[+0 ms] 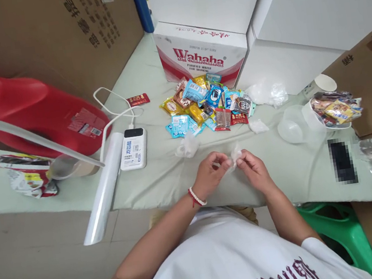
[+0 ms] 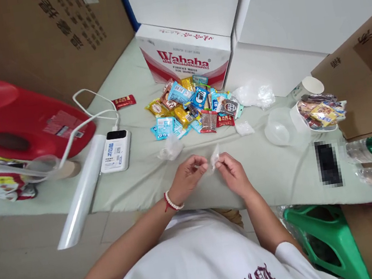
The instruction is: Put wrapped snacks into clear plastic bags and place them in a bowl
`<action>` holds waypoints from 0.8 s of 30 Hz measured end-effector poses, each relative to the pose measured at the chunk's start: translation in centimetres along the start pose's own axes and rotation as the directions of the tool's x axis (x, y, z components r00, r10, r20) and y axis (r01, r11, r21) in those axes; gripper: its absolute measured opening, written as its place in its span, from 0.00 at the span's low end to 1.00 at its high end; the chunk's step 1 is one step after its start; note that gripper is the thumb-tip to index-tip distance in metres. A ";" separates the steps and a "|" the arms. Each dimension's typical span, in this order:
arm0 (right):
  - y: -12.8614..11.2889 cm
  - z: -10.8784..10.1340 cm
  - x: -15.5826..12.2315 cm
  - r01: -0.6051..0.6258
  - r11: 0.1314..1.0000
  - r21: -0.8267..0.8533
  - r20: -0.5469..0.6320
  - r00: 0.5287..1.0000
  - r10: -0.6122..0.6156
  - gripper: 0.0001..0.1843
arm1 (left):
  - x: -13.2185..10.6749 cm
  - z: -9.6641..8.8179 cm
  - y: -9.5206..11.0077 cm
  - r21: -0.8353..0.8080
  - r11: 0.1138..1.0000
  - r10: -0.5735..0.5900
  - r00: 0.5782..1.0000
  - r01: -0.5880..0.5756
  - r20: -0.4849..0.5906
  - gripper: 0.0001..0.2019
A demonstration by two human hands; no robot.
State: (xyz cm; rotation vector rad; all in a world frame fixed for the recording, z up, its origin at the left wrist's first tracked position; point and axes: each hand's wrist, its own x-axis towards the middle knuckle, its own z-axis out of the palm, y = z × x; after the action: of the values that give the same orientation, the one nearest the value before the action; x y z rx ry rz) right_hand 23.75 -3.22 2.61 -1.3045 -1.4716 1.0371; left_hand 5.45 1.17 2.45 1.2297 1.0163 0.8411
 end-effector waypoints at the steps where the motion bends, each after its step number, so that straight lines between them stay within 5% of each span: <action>1: -0.1 0.2 0.2 0.016 1.000 -0.020 0.025 1.000 -0.016 0.13 | 0.0 0.3 0.1 -0.017 1.000 -0.003 1.000 0.003 0.017 0.16; 4: -0.2 0.2 0.7 0.014 0.999 -0.032 0.037 0.999 -0.013 0.14 | 0.5 0.8 0.0 -0.146 0.988 -0.048 0.999 0.050 0.016 0.18; 8: 0.5 -1.3 1.0 -0.132 0.986 0.102 -0.021 0.991 0.134 0.16 | 1.5 0.0 -0.7 -0.315 0.940 -0.156 0.986 0.128 -0.064 0.22; 11: 0.8 -1.7 1.2 -0.215 0.962 0.170 -0.040 0.974 0.225 0.17 | 2.0 -0.6 -0.9 -0.292 0.946 -0.174 0.980 0.138 -0.101 0.21; 18: 0.6 0.9 3.3 -0.298 0.920 0.254 0.084 0.955 0.285 0.18 | 2.9 -0.3 -0.9 -0.188 0.972 -0.143 0.990 0.143 0.017 0.18; 24: 1.8 -1.6 4.0 -0.363 0.862 0.354 0.058 0.928 0.367 0.19 | 4.0 -2.2 -1.3 -0.158 0.977 -0.139 0.990 0.142 0.028 0.19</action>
State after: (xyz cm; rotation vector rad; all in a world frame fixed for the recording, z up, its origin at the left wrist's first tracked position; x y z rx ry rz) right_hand 25.55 0.93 1.63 -1.3394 -0.9753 1.4662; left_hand 4.70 5.40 0.45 1.0157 0.9900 0.7848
